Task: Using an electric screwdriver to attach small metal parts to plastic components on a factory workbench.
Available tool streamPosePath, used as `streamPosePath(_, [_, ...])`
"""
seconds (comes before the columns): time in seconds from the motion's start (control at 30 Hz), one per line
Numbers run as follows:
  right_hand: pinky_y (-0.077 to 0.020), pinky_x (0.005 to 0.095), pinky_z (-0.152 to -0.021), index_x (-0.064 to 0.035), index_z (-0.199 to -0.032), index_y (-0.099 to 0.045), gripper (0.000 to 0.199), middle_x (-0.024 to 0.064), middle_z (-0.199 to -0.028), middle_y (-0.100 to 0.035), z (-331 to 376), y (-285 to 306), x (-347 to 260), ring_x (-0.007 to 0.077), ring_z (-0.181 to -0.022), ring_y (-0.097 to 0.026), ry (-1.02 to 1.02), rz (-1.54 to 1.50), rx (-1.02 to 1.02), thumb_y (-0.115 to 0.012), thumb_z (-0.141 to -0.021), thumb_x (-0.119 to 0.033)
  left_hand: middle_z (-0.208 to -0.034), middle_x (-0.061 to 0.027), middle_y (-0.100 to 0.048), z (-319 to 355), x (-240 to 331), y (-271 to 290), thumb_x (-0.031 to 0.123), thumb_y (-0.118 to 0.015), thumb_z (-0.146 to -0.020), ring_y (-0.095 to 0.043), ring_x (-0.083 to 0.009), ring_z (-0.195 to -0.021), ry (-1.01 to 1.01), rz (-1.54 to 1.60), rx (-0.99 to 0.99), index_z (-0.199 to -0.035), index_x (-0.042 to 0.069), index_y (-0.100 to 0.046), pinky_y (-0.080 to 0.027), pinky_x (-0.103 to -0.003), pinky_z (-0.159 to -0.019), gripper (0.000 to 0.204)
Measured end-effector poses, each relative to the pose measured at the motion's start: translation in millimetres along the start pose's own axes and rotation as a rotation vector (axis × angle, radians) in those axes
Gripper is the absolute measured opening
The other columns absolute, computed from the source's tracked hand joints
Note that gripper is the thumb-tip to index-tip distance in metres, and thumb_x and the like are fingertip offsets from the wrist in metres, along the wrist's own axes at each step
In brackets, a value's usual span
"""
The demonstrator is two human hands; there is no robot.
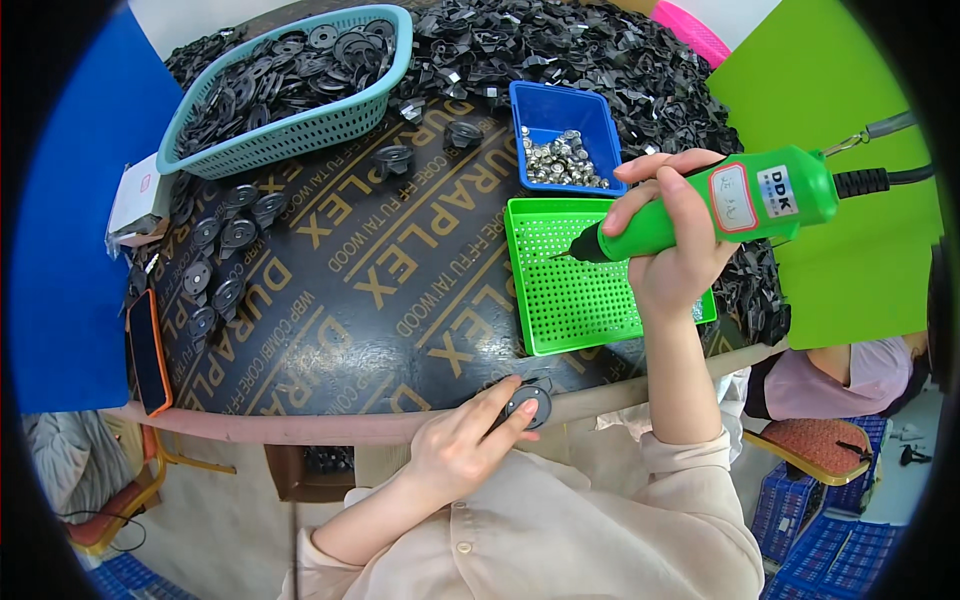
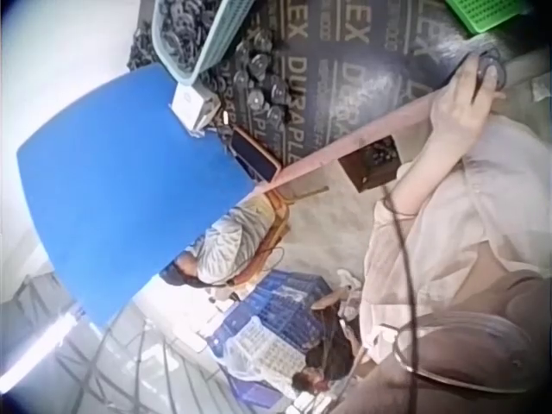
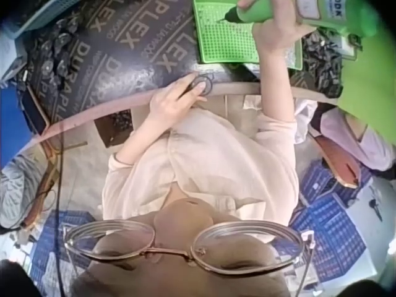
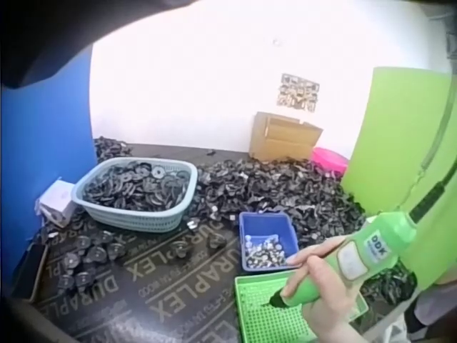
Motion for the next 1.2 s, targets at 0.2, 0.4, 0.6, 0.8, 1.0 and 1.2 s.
streamPosePath(0.2, [-0.0492,0.0282,-0.051,0.0069,-0.093,-0.053,0.01,0.0177,-0.079,-0.067,2,-1,0,0.0178,-0.047,-0.061,-0.023,-0.012,-0.019,-0.057,-0.088,-0.001,-0.104,-0.0171,-0.069,1,1,0,0.019,-0.087,-0.061,-0.071,-0.0249,-0.078,0.017,0.009,-0.01,-0.096,0.006,-0.07,-0.058,-0.028,-0.06,0.042])
streamPosePath(0.4, [-0.0497,0.0309,-0.048,0.0063,-0.1,-0.052,0.015,0.0259,-0.083,-0.064,1,-1,-2,0.0233,-0.048,-0.061,0.016,0.082,-0.074,-0.055,-0.09,-0.004,-0.104,-0.0172,-0.069,2,0,-2,0.018,-0.088,-0.06,-0.071,-0.0252,-0.078,0.027,0.023,0.002,-0.099,0.006,-0.069,-0.058,-0.028,-0.061,0.045])
streamPosePath(0.6, [-0.051,0.0334,-0.046,-0.0032,-0.117,-0.044,0.023,0.0247,-0.094,-0.062,31,15,-65,0.0267,-0.055,-0.062,-0.128,-0.212,-0.047,-0.048,-0.097,-0.015,-0.108,-0.0146,-0.067,5,-3,0,0.021,-0.083,-0.07,-0.071,-0.0195,-0.081,0.006,-0.003,-0.03,-0.102,0.006,-0.07,-0.057,-0.025,-0.059,0.037])
streamPosePath(0.8, [-0.0548,0.0399,-0.047,-0.0023,-0.105,-0.035,0.023,0.0251,-0.093,-0.059,91,17,-113,0.0289,-0.054,-0.062,-0.15,-0.088,-0.384,-0.054,-0.093,-0.01,-0.108,-0.015,-0.068,2,0,-3,0.02,-0.084,-0.068,-0.071,-0.0209,-0.083,0.008,0.005,-0.026,-0.101,0.006,-0.071,-0.058,-0.027,-0.062,0.038])
streamPosePath(1.0, [-0.0552,0.0403,-0.049,-0.0016,-0.105,-0.036,0.024,0.0254,-0.094,-0.06,100,11,-103,0.028,-0.054,-0.063,-0.199,-0.072,-0.319,-0.055,-0.092,-0.009,-0.111,-0.0164,-0.067,4,-1,-2,0.019,-0.084,-0.069,-0.071,-0.0228,-0.084,0.009,-0.009,-0.047,-0.102,0.004,-0.07,-0.058,-0.028,-0.064,0.038])
streamPosePath(1.2, [-0.0565,0.0409,-0.053,-0.0001,-0.103,-0.042,0.024,0.0215,-0.084,-0.064,95,1,-102,0.0274,-0.058,-0.066,-0.091,-0.101,-0.543,-0.061,-0.089,-0.004,-0.112,-0.018,-0.066,4,0,-2,0.02,-0.08,-0.075,-0.071,-0.0239,-0.085,-0.033,-0.055,-0.079,-0.108,0.004,-0.068,-0.059,-0.028,-0.065,0.038])
Point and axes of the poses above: each hand's wrist, its own z-axis away from the middle knuckle, its own y-axis out of the back of the hand, x = y × z, the point moved 3 cm from there along -z, towards the middle knuckle
